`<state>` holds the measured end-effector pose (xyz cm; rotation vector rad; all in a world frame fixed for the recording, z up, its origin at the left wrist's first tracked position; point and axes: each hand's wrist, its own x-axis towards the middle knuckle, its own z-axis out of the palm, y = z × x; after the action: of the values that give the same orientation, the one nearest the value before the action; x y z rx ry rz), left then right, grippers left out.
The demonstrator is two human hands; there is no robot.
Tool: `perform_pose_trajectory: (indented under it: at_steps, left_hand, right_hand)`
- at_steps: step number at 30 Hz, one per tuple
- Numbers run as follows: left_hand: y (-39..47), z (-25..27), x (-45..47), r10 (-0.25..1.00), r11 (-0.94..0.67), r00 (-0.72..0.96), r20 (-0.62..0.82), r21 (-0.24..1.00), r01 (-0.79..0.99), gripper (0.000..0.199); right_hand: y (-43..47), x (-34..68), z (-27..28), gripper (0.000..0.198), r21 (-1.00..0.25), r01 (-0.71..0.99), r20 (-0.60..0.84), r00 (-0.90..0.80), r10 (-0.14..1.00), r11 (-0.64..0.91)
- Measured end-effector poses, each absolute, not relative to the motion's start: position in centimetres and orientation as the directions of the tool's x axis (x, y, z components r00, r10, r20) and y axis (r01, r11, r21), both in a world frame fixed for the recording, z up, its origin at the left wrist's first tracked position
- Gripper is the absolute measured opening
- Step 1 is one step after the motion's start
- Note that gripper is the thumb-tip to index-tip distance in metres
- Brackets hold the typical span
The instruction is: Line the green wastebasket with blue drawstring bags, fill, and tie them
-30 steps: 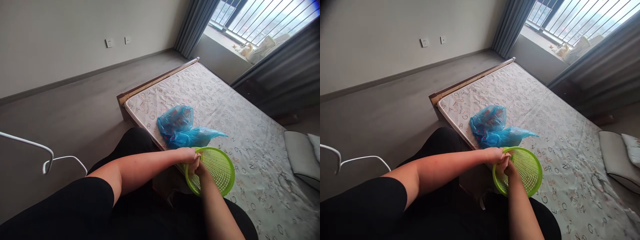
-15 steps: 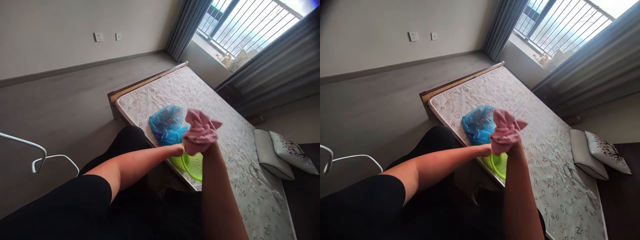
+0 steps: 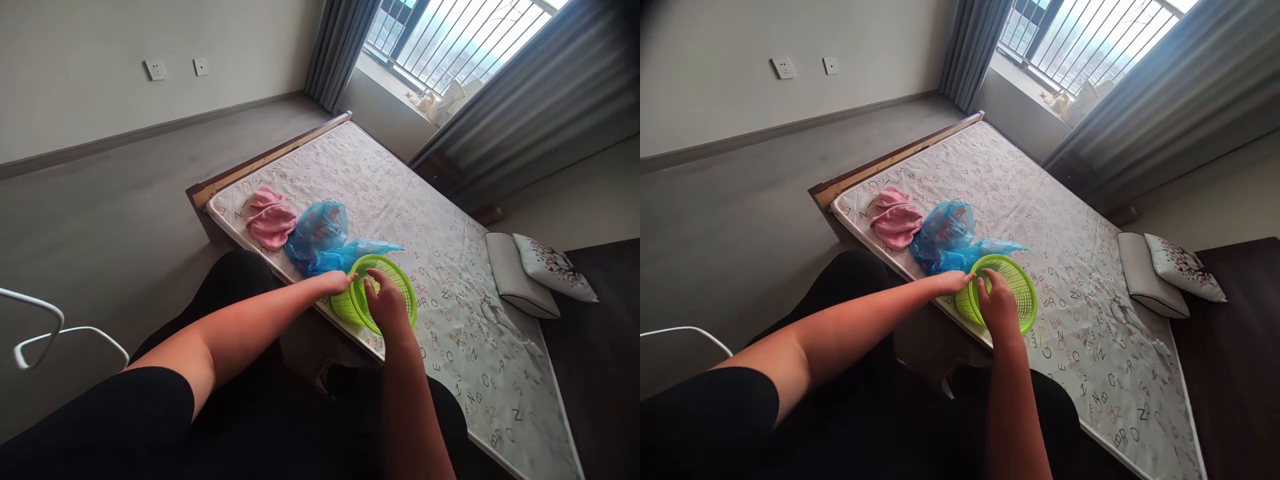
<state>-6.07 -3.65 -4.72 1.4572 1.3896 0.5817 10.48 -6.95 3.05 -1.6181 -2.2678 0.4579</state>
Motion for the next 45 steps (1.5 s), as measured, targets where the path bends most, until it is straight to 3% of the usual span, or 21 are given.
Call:
perform_pose_trajectory:
  at_steps: [4, 7, 9, 13, 15, 18, 19, 25, 29, 32, 37, 41, 45]
  left_hand:
    - [-1.1, -3.6, -10.1, 0.925, 0.223, 0.105, -0.366, 0.744, 0.630, 0.037]
    - [0.3, -3.4, -12.3, 0.916, 0.263, 0.028, -0.399, 0.654, 0.710, 0.034]
    - [0.7, -3.9, -12.5, 0.898, 0.282, 0.012, -0.439, 0.597, 0.751, 0.044]
    - [0.8, -6.3, -10.7, 0.900, 0.245, 0.010, -0.436, 0.523, 0.816, 0.087]
    - [0.8, -7.2, -9.7, 0.901, 0.231, 0.008, -0.435, 0.494, 0.838, 0.074]
    - [1.4, -7.1, -9.1, 0.899, 0.232, -0.020, -0.437, 0.437, 0.869, 0.022]
    - [1.7, -6.7, -9.1, 0.904, 0.230, -0.031, -0.427, 0.423, 0.877, 0.014]
    - [1.9, -1.7, -10.6, 0.983, 0.120, -0.041, -0.179, 0.457, 0.882, 0.026]
    - [0.1, 0.7, -12.1, 0.995, 0.078, -0.099, -0.009, 0.684, 0.725, 0.028]
    - [-1.5, 1.9, -12.2, 0.992, 0.059, -0.129, 0.008, 0.860, 0.507, 0.030]
    - [-3.0, 3.4, -10.2, 0.998, 0.038, -0.054, -0.029, 0.984, 0.172, 0.036]
    - [-2.7, 2.9, -8.9, 0.999, 0.038, -0.001, -0.038, 0.992, -0.123, 0.051]
    - [-1.4, 1.4, -8.1, 0.998, -0.030, 0.049, 0.041, 0.979, -0.203, 0.061]
  right_hand:
    - [-8.4, 14.5, -0.4, 0.050, -0.415, 0.871, -0.002, -0.290, 0.957, 0.263]
    - [-9.0, 14.5, -0.9, 0.054, -0.317, 0.891, -0.074, -0.366, 0.928, 0.326]
    - [-8.9, 14.0, -0.6, 0.051, -0.270, 0.901, -0.147, -0.386, 0.911, 0.338]
    - [-8.4, 14.3, 0.2, 0.035, -0.273, 0.922, -0.276, -0.348, 0.896, 0.274]
    - [-8.2, 15.2, 0.5, 0.031, -0.261, 0.929, -0.316, -0.339, 0.886, 0.263]
    - [-8.0, 16.9, 1.0, 0.027, -0.225, 0.946, -0.362, -0.305, 0.881, 0.235]
    - [-7.9, 17.4, 1.1, 0.027, -0.219, 0.951, -0.373, -0.290, 0.881, 0.220]
    - [-7.4, 19.3, 1.7, 0.028, -0.202, 0.969, -0.362, -0.210, 0.908, 0.144]
    - [-7.4, 17.8, 2.5, 0.032, -0.329, 0.916, -0.115, -0.279, 0.953, 0.229]
    - [-7.8, 15.0, 2.5, 0.024, -0.520, 0.791, 0.061, -0.340, 0.938, 0.321]
    - [-7.7, 10.9, 0.2, 0.029, -0.746, 0.562, 0.242, -0.270, 0.932, 0.357]
    - [-6.7, 10.1, -1.4, 0.044, -0.871, 0.422, 0.190, -0.187, 0.964, 0.254]
    - [-6.0, 10.2, -1.6, 0.043, -0.947, 0.293, 0.071, -0.218, 0.973, 0.135]
